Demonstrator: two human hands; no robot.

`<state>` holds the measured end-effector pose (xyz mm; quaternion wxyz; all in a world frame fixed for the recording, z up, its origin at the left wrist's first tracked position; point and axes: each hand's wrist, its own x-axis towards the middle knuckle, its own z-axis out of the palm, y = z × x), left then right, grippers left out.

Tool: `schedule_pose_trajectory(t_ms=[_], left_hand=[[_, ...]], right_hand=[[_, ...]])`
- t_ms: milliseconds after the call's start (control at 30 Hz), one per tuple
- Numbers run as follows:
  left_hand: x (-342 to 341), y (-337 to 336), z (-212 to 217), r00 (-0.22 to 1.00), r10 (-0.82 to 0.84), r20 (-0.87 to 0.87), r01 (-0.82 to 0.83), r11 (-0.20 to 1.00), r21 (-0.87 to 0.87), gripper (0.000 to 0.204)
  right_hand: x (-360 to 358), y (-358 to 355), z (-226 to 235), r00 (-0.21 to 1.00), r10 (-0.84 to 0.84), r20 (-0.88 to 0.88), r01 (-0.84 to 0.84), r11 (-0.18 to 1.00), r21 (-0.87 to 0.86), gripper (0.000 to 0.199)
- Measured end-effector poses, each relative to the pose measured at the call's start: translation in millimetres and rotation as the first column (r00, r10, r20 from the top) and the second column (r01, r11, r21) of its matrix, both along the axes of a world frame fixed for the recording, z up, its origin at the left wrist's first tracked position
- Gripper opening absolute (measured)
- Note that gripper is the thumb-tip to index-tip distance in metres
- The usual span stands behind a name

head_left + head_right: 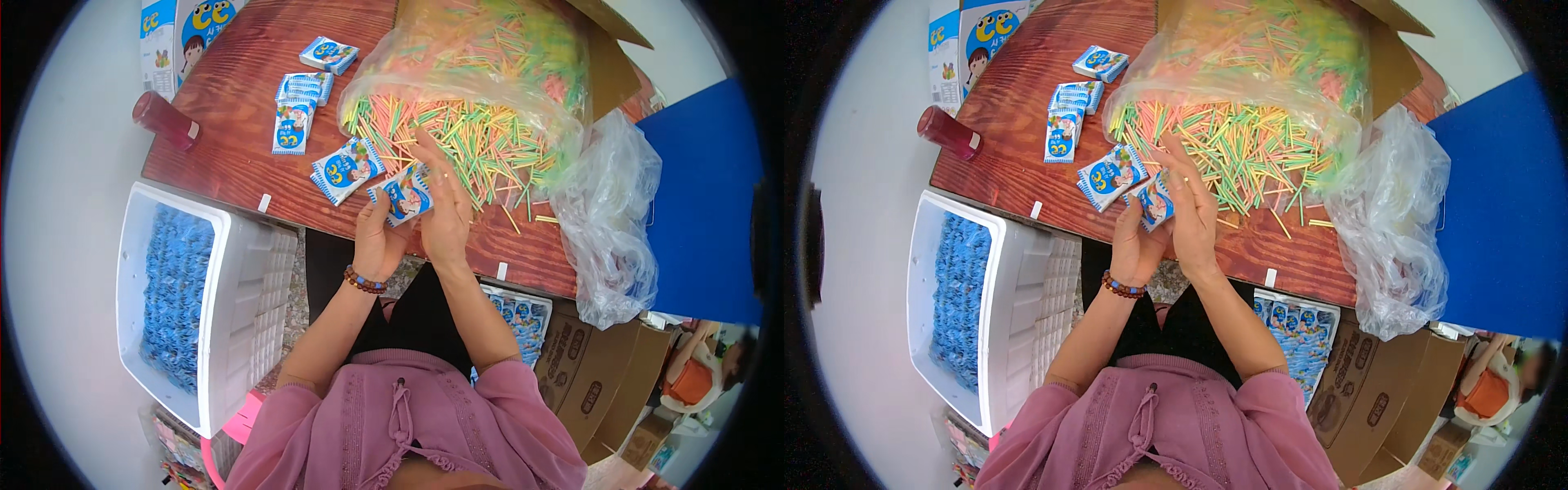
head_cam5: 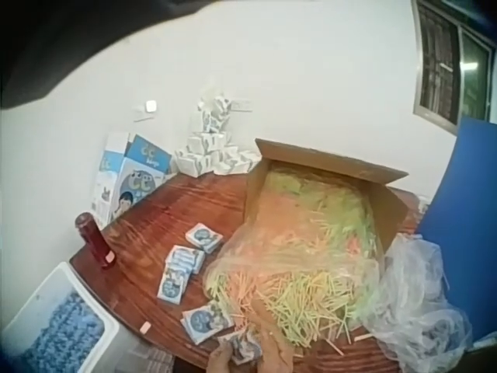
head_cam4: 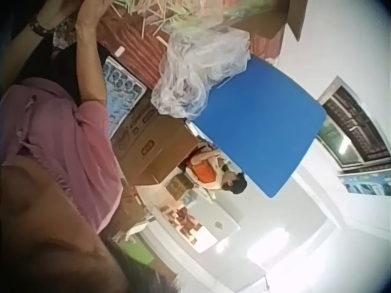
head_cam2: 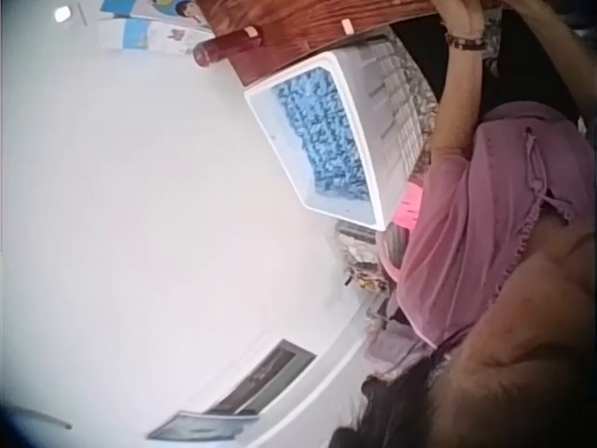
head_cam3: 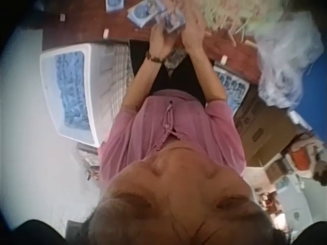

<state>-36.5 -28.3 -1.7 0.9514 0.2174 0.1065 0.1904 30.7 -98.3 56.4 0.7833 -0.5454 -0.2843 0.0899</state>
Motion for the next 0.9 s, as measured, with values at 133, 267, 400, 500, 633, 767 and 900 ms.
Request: schedule_pose_trajectory(t_ms=[133, 267, 400, 500, 633, 767, 900], left_hand=[[0, 1, -2, 0.996, -0.048, 0.074, 0.059, 0.987, -0.147, 0.043], [0, 5, -14, 0.991, -0.051, 0.124, 0.080, 0.967, -0.240, 0.041], [-2, 10, -3, 0.984, -0.036, 0.174, 0.097, 0.930, -0.355, 0.043], [-2, 13, -3, 0.980, -0.013, 0.198, 0.073, 0.952, -0.298, 0.036], [-2, 18, -1, 0.997, 0.009, 0.077, 0.008, 0.974, -0.224, 0.035], [-3, 17, 0, 0.995, 0.082, 0.055, -0.074, 0.988, -0.138, 0.034], [-2, 12, 0, 0.992, 0.081, 0.095, -0.076, 0.996, -0.055, 0.034]], right_hand=[[-1, 2, 12, 0.990, 0.111, -0.089, -0.114, 0.993, -0.030, 0.039], [3, 5, 16, 0.986, 0.169, -0.013, -0.169, 0.979, -0.114, 0.038], [5, 8, 25, 0.977, 0.207, 0.049, -0.188, 0.948, -0.258, 0.038], [12, 7, 27, 0.987, 0.147, -0.061, -0.159, 0.947, -0.278, 0.038], [21, -5, 35, 0.997, 0.056, -0.049, -0.051, 0.994, 0.098, 0.035], [18, -9, 19, 0.998, -0.016, -0.060, -0.002, 0.960, -0.282, 0.023], [12, 3, 9, 0.991, 0.023, -0.133, -0.073, 0.918, -0.391, 0.013]])
